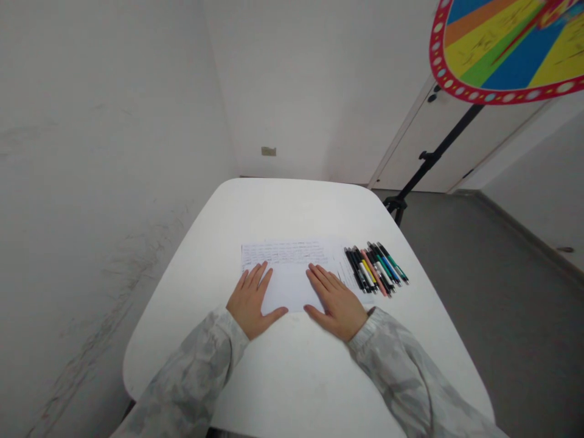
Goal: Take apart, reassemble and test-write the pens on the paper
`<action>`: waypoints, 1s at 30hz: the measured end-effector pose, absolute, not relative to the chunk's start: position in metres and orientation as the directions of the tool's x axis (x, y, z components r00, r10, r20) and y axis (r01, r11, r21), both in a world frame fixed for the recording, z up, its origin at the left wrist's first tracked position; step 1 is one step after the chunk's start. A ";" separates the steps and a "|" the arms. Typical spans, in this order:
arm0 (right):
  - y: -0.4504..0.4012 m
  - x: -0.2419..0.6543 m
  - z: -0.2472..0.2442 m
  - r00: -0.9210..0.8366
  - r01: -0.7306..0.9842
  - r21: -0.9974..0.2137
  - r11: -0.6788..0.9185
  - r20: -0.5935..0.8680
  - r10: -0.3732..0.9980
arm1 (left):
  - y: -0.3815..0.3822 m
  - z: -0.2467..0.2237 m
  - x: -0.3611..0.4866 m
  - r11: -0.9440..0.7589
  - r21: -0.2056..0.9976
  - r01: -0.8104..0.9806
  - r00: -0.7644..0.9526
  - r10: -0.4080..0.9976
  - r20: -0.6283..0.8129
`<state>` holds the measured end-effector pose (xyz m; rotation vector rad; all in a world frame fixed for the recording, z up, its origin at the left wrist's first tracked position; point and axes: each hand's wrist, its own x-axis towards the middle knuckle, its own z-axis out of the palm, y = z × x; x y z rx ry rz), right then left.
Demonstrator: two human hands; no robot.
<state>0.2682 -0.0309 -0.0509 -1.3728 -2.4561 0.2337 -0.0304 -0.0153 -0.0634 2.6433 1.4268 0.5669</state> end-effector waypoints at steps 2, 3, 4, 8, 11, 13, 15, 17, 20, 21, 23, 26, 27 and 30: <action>-0.030 0.269 -0.052 -0.493 0.795 -0.292 0.531 0.198 0.847 | -0.015 -0.060 -0.029 -0.558 0.262 0.787 0.490 0.824 0.283; -0.030 0.270 -0.052 -0.498 0.791 -0.293 0.537 0.202 0.843 | -0.015 -0.056 -0.028 -0.558 0.271 0.785 0.487 0.825 0.287; -0.029 0.271 -0.053 -0.503 0.786 -0.293 0.545 0.209 0.838 | -0.017 -0.051 -0.028 -0.558 0.281 0.781 0.483 0.824 0.295; -0.028 0.273 -0.050 -0.516 0.744 -0.295 0.599 0.315 0.797 | -0.038 -0.023 -0.045 -0.573 0.315 0.756 0.461 0.809 0.365; -0.031 0.263 -0.034 -0.560 0.668 -0.298 0.682 0.403 0.724 | -0.077 -0.001 -0.080 -0.526 0.336 0.781 0.382 0.829 0.409; -0.041 0.246 -0.016 -0.607 0.596 -0.307 0.742 0.432 0.666 | -0.115 0.010 -0.111 -0.465 0.349 0.814 0.300 0.850 0.433; -0.059 0.222 0.003 -0.645 0.505 -0.344 0.792 0.459 0.611 | -0.160 0.016 -0.144 -0.363 0.371 0.855 0.183 0.880 0.439; -0.086 0.195 0.016 -0.679 0.383 -0.411 0.828 0.483 0.553 | -0.209 0.019 -0.177 -0.224 0.397 0.890 0.037 0.903 0.427; -0.135 0.156 0.016 -0.758 0.174 -0.503 0.846 0.480 0.441 | -0.280 0.018 -0.225 -0.015 0.428 0.903 -0.184 0.889 0.420; -0.151 0.144 0.010 -0.784 0.110 -0.534 0.838 0.472 0.403 | -0.302 0.016 -0.240 0.053 0.442 0.896 -0.261 0.866 0.426; -0.181 0.120 -0.006 -0.849 -0.011 -0.595 0.804 0.430 0.307 | -0.343 0.010 -0.270 0.225 0.500 0.836 -0.455 0.794 0.403; -0.217 0.088 -0.036 -0.891 -0.115 -0.697 0.708 0.388 0.237 | -0.396 -0.010 -0.309 0.486 0.584 0.650 -0.727 0.622 0.292; -0.227 0.078 -0.046 -0.904 -0.127 -0.728 0.673 0.365 0.224 | -0.412 -0.019 -0.319 0.563 0.609 0.559 -0.801 0.557 0.220; -0.246 0.059 -0.080 -0.917 -0.093 -0.805 0.585 0.299 0.265 | -0.452 -0.057 -0.337 0.749 0.611 0.254 -0.922 0.378 -0.080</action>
